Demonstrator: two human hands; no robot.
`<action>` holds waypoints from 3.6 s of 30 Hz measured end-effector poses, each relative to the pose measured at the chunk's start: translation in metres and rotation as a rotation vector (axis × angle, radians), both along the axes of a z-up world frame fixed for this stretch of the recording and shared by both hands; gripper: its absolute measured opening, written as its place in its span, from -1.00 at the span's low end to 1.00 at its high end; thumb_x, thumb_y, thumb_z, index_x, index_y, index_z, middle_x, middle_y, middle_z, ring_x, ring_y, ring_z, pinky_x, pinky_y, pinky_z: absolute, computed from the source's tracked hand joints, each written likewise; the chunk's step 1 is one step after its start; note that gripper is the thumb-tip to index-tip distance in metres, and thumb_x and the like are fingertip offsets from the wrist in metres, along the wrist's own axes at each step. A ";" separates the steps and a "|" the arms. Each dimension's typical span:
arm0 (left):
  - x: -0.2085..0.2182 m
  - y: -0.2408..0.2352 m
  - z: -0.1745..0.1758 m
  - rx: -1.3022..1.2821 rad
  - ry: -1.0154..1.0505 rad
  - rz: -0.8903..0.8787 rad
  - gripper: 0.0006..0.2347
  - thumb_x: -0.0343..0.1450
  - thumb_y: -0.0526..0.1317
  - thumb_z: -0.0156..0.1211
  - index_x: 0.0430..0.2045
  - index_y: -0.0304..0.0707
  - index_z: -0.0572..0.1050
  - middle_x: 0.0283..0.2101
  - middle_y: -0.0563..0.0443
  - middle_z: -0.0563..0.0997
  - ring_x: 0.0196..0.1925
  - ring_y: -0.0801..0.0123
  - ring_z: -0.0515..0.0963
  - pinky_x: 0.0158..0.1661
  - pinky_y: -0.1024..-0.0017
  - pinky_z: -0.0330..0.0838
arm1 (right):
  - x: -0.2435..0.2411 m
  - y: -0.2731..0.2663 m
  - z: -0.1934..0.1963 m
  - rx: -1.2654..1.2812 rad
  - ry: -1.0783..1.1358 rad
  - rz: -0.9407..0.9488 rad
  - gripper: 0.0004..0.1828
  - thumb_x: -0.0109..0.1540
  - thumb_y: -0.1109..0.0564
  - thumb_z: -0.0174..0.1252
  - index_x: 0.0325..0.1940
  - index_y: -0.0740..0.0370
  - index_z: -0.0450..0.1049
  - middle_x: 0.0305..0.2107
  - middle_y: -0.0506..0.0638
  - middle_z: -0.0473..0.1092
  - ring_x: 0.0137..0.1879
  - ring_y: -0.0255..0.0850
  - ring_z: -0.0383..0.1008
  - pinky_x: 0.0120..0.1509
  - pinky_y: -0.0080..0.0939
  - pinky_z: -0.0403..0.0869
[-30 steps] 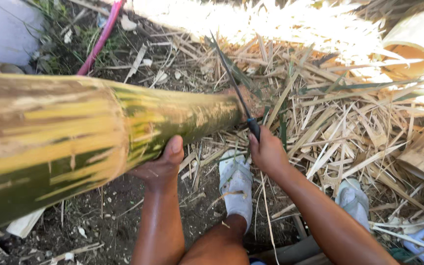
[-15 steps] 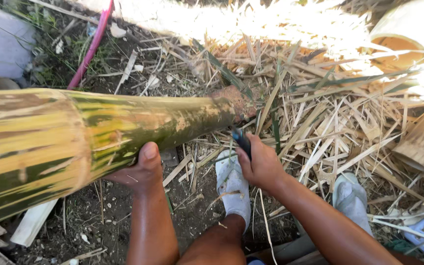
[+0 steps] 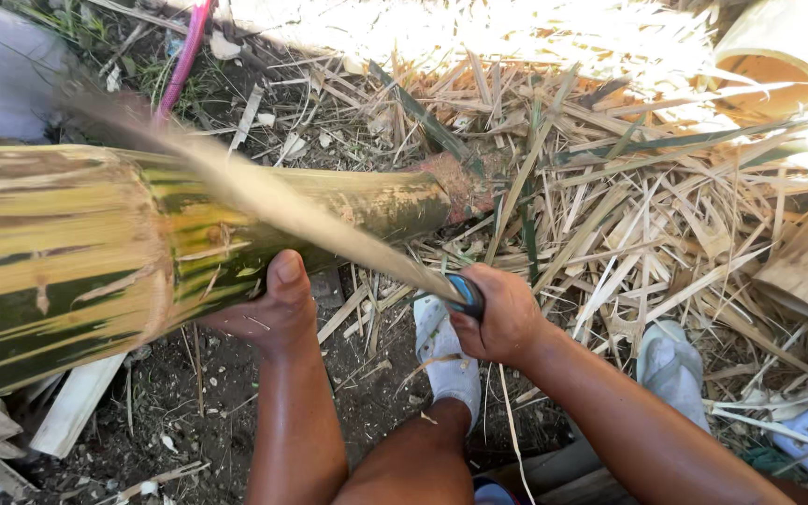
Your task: The person uses a knife to peel the outer layer of a bamboo pole. They rotate the pole and continue scraping the surface to remove the green skin.
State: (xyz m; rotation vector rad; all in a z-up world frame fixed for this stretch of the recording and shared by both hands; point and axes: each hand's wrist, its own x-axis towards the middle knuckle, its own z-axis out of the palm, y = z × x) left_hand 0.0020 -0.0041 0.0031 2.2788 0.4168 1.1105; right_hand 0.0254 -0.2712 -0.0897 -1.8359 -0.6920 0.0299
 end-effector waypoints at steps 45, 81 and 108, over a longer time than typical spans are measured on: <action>0.022 -0.023 0.013 0.067 -0.075 0.056 -0.05 0.46 0.32 0.17 0.43 -0.49 -0.20 0.43 -0.32 0.14 0.37 0.15 0.32 0.34 0.28 0.35 | 0.030 0.017 -0.006 -0.486 0.722 -0.128 -0.63 0.36 -0.05 0.03 -0.01 0.34 0.24 -0.51 0.29 0.46 -0.39 0.25 0.56 -0.30 0.23 0.54; 0.031 -0.033 0.026 -0.189 -0.151 -0.066 0.01 0.43 0.24 0.28 0.41 -0.56 -0.29 0.42 -0.44 0.10 0.39 0.02 0.31 0.36 0.07 0.37 | 0.025 0.017 -0.028 -0.542 0.672 -0.223 -0.63 0.33 -0.04 0.11 -0.07 0.36 0.33 -0.44 0.40 0.47 -0.29 0.34 0.56 -0.18 0.25 0.53; 0.037 -0.037 0.016 -0.083 -0.094 -0.064 -0.04 0.41 0.24 0.28 0.44 -0.51 -0.17 0.38 -0.34 0.19 0.29 0.15 0.36 0.24 0.28 0.39 | -0.004 0.018 -0.023 -0.192 0.345 -0.219 -0.64 0.28 0.04 0.12 -0.01 0.37 0.29 -0.51 0.35 0.45 -0.36 0.35 0.53 -0.28 0.23 0.50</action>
